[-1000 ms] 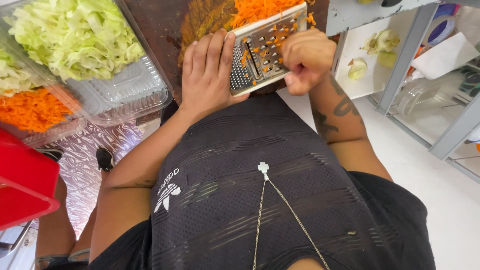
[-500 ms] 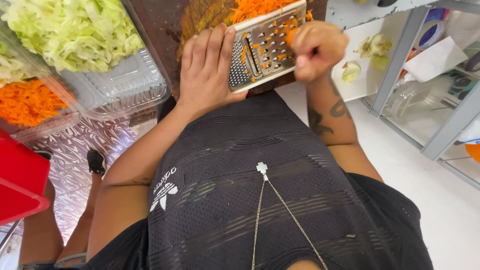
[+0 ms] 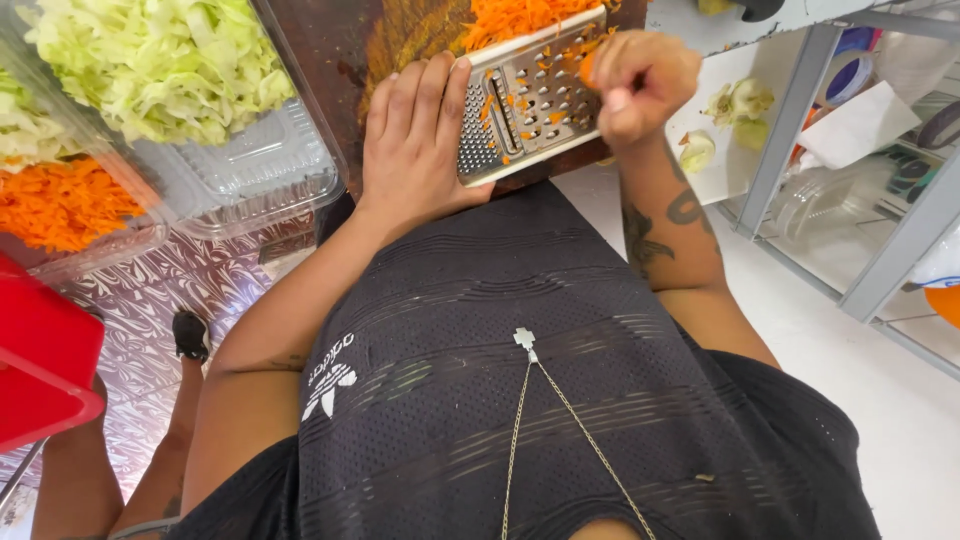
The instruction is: The person arranges shredded lettuce in a plastic container, then picks up a carrot from a red tray. Using a box grater, the person grates the carrot over a wooden cutting board, creating a pile of shredded carrot.
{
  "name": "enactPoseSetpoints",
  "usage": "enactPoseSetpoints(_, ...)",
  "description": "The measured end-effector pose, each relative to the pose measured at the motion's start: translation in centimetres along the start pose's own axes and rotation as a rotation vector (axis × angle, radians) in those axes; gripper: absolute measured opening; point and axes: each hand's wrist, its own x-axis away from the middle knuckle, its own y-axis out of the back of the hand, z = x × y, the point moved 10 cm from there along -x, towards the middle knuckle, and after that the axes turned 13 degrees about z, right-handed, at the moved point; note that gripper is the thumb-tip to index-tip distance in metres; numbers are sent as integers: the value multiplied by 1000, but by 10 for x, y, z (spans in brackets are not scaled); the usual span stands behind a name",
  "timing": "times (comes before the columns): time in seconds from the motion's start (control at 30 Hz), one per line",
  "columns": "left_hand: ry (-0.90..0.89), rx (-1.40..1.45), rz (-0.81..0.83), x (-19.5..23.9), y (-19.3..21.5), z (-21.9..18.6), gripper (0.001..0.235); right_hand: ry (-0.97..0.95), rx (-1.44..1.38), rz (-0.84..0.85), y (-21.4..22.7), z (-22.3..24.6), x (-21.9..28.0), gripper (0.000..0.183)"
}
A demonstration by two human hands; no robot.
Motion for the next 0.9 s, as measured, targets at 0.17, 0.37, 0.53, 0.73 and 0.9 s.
enactPoseSetpoints(0.17, 37, 22, 52, -6, 0, 1, 110, -6, -129, 134, -60, 31, -56, 46)
enactPoseSetpoints(0.37, 3, -3, 94, -3, -4, -3, 117, 84, 89, -76, -6, -2, -3, 58)
enactPoseSetpoints(0.53, 25, -13, 88, -4, -6, 0, 114, -22, -32, -110, -3, -4, -17, 40)
enactPoseSetpoints(0.73, 28, 14, 75, -2, -4, -3, 114, 36, -45, -49, -33, -4, -11, 46)
enactPoseSetpoints(0.9, 17, 12, 121, -3, -6, -1, 126, 27, -3, -209, 3, -17, -5, 40)
